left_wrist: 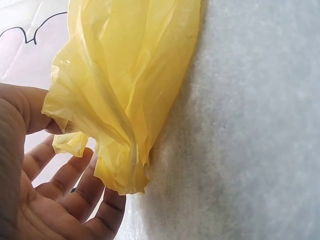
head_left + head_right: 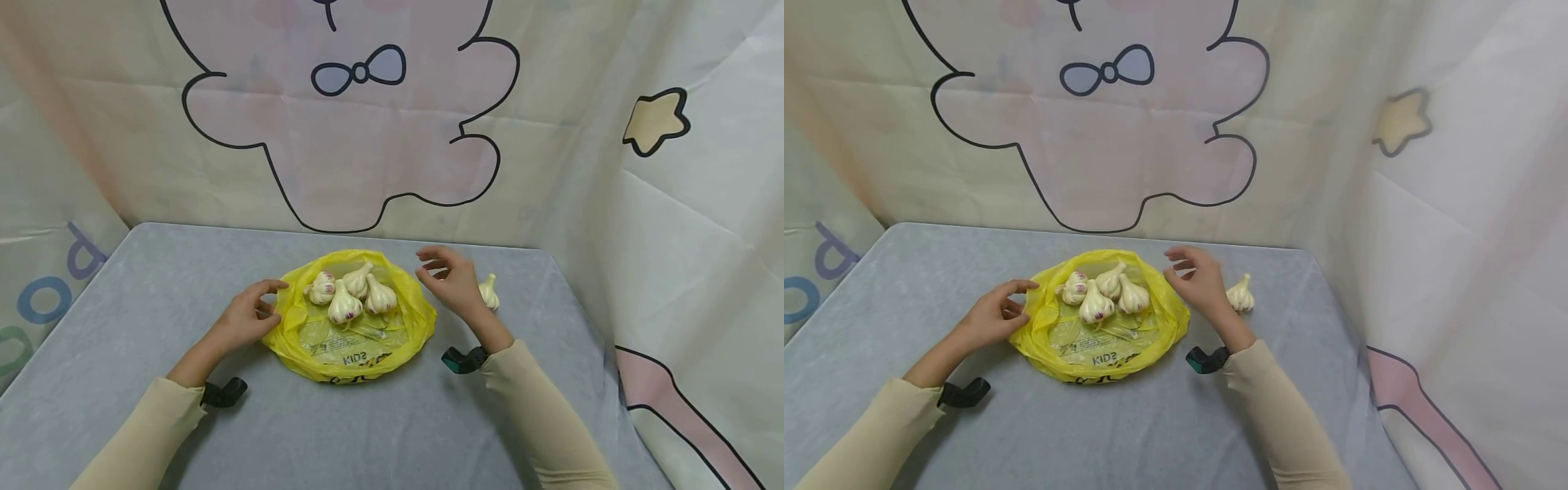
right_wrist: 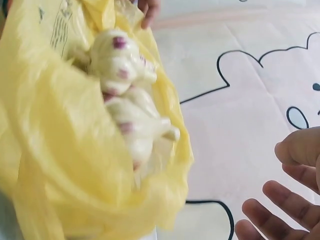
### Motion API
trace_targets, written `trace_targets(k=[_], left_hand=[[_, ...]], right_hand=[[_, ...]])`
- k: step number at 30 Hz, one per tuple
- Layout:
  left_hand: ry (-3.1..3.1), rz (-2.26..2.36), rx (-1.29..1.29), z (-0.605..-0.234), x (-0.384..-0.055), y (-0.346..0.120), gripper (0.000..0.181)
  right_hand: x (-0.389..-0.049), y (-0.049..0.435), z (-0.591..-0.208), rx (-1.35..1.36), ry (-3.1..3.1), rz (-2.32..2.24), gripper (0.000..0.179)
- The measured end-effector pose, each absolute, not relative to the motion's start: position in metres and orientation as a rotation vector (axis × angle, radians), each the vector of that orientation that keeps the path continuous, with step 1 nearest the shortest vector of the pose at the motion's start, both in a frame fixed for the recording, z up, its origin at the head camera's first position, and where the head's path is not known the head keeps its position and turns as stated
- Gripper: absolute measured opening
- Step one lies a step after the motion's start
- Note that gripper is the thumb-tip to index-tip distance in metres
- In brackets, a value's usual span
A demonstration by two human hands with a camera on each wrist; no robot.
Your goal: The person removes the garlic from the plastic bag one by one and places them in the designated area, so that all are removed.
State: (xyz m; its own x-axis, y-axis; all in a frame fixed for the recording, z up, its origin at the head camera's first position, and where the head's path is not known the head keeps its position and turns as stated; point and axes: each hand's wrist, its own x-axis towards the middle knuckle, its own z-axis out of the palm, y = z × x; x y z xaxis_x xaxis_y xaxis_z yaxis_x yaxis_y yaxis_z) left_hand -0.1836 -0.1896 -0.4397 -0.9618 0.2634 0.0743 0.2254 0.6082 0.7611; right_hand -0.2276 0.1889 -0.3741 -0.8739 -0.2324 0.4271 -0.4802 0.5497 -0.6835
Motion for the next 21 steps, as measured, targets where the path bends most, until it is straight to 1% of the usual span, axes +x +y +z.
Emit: trace_targets(k=[13, 21], left_hand=[[2.782, 1.292, 0.407, -0.445, -0.187, -0.189, 0.053], [2.777, 1.289, 0.401, -0.446, -0.188, -0.191, 0.053]], right_hand=[[-0.232, 0.155, -0.383, 0.685, -2.548, 1.254, 0.029], [-0.239, 0.139, -0.393, 0.708, -2.721, 1.201, 0.032]])
